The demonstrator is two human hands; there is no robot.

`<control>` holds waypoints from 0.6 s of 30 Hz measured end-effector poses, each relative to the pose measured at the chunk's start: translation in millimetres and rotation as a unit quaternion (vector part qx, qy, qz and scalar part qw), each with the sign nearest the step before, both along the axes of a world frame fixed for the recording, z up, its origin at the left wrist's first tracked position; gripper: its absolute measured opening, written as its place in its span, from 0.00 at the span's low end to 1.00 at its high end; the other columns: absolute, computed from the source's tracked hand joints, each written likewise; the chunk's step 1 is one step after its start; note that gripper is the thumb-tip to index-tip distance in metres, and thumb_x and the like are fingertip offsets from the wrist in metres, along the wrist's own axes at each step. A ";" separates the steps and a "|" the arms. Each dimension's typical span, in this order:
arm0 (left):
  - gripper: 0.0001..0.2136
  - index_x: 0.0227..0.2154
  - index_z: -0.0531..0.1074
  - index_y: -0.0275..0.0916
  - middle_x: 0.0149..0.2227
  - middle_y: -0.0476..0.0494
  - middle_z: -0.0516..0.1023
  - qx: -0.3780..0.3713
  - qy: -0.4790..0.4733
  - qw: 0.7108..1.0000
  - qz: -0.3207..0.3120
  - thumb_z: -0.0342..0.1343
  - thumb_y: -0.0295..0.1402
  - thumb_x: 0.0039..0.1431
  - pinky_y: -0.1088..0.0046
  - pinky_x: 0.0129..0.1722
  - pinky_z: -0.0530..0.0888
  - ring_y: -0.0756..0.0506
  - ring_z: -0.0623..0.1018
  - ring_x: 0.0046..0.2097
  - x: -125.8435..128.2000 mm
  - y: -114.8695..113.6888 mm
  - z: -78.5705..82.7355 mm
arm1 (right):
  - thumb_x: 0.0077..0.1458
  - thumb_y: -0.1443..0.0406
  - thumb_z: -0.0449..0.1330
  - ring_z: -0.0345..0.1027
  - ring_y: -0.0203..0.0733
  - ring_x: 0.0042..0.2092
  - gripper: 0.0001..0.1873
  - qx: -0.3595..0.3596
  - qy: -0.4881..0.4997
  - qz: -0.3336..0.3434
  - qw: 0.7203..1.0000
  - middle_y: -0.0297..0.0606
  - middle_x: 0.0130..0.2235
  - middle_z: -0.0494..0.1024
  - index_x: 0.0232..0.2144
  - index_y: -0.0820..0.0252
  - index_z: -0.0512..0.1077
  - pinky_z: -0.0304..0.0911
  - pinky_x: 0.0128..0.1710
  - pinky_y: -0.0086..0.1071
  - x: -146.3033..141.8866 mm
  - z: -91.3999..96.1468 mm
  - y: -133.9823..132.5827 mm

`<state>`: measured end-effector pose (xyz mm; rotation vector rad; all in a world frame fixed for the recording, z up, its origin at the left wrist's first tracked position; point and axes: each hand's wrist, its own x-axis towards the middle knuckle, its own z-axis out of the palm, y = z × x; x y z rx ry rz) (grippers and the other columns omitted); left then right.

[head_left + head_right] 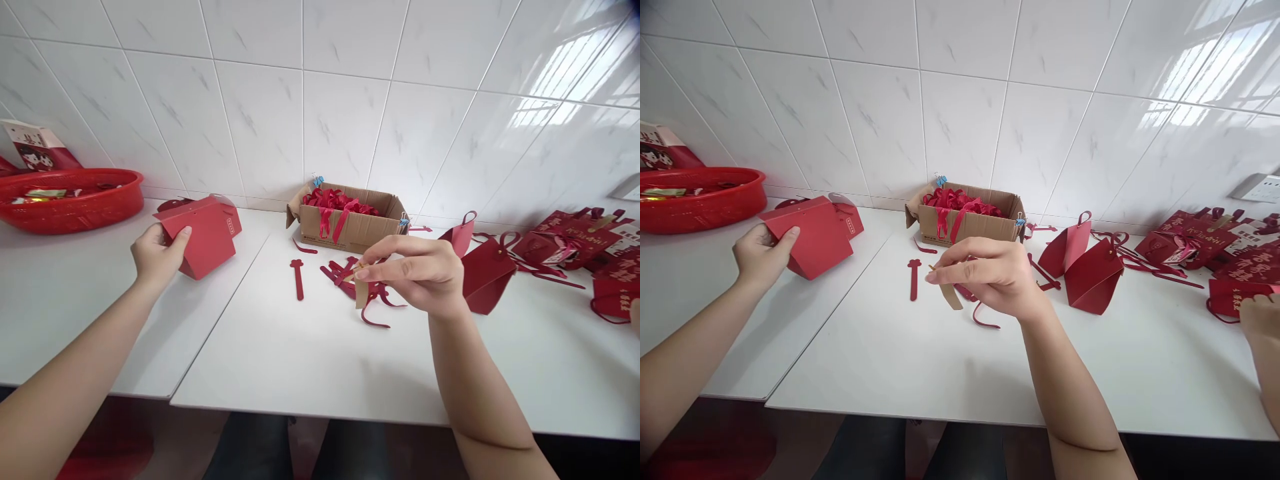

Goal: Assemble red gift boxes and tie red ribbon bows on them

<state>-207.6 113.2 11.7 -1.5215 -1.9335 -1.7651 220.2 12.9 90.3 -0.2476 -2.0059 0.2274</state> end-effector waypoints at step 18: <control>0.25 0.51 0.64 0.47 0.34 0.47 0.78 -0.144 -0.175 0.844 -0.485 0.63 0.35 0.49 0.67 0.32 0.77 0.45 0.78 0.33 209.5 -96.8 -3.2 | 0.57 0.70 0.61 0.75 0.36 0.34 0.10 -0.173 -0.013 0.045 0.984 0.35 0.33 0.81 0.35 0.49 0.80 0.69 0.32 0.32 5.2 -57.6 14.9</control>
